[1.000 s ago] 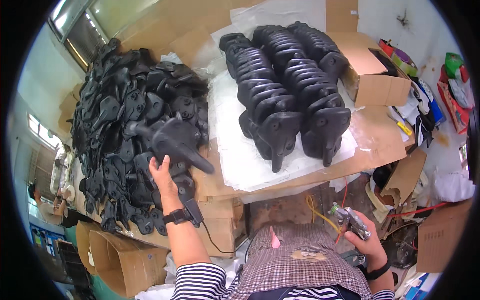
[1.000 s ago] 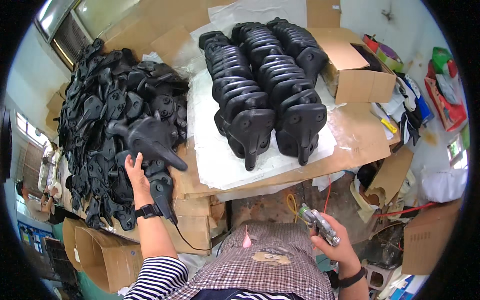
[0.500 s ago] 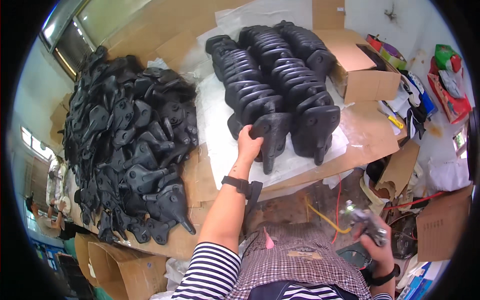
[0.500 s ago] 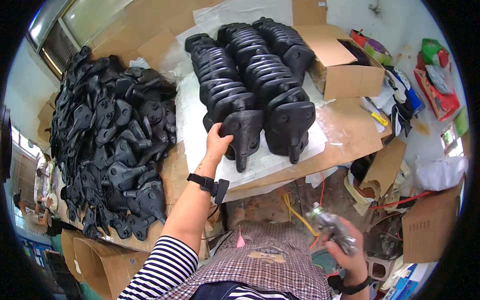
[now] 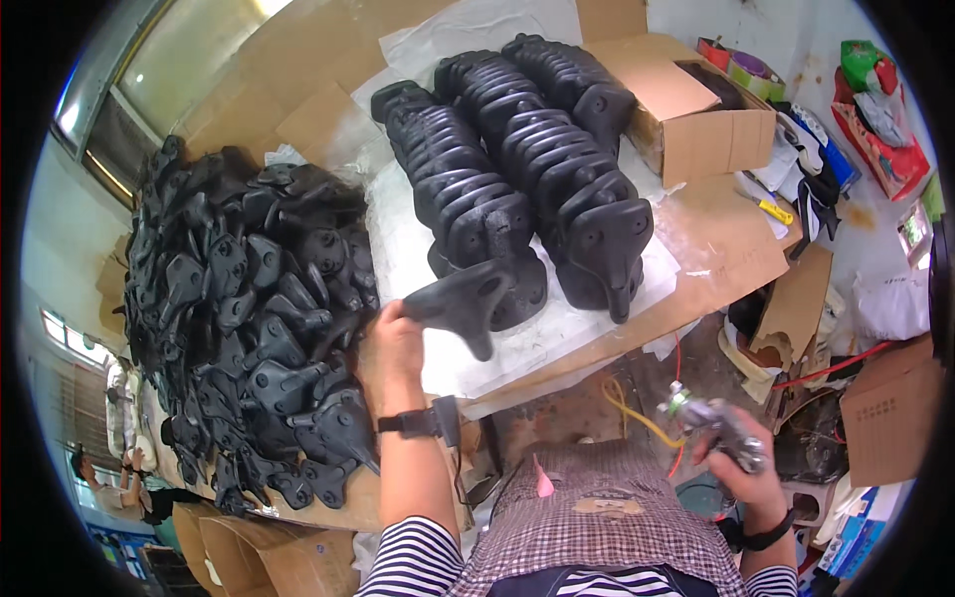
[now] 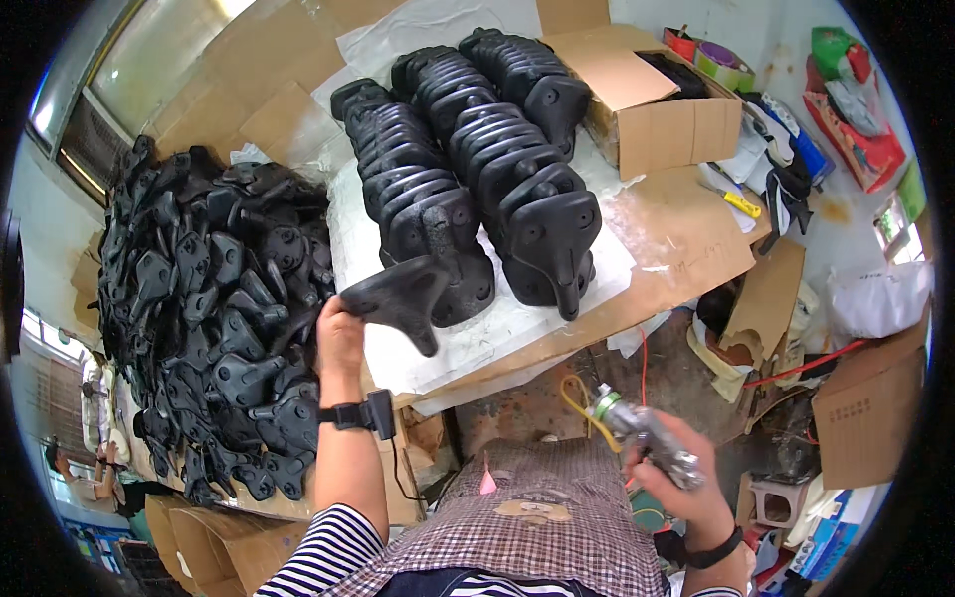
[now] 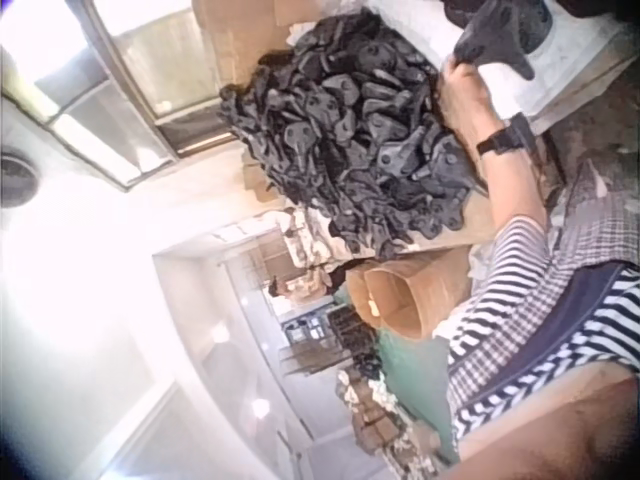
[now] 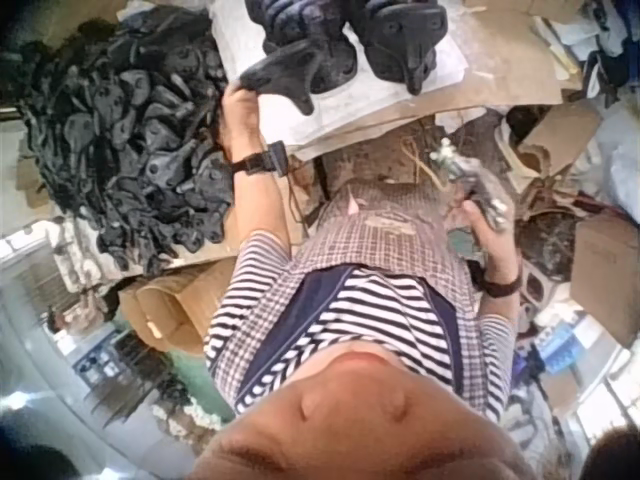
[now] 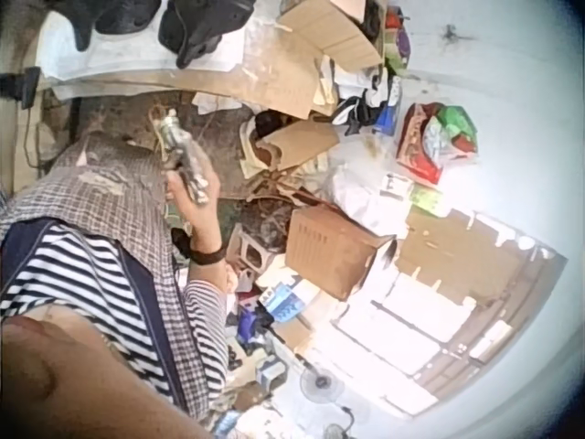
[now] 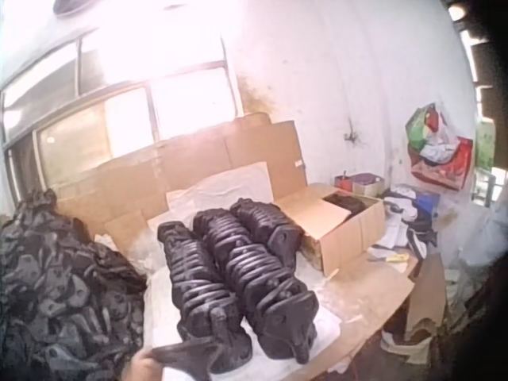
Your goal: The person unpacks black plastic parts from white polypropylene bags using a yellow utility knife. They cut open the bags, remove the parts, and place them on a table. The person also briefly uses a pneumatic tool to spray the parts.
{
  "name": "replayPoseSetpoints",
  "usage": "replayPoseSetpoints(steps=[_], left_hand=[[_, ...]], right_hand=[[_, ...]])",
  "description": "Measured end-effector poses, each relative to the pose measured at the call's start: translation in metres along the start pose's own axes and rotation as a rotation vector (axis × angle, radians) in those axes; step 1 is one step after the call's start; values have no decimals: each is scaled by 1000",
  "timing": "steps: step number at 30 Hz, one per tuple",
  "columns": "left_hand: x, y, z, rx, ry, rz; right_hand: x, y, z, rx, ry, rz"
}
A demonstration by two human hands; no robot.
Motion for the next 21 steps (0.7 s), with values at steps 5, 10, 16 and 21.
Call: replayPoseSetpoints(steps=[5,10,16,21], left_hand=[[14,54,-75,795,-2,-404],[-10,72,-97,569,165,116],[-59,-16,-62,171,160,-43],[-44,-65,-5,-86,278,-162]], right_hand=[[-7,-40,3,20,33,-158],[2,-39,0,-8,72,-216],[19,-21,0,21,27,-89],[16,15,12,112,-112,97]])
Point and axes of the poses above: each hand's wrist, its own x-axis towards the middle knuckle, its own z-axis out of the back of the hand, y = z × x, the point moved 7 cm from there along x, towards the middle knuckle, and after that the axes turned 3 degrees about z, right-handed, at the moved point
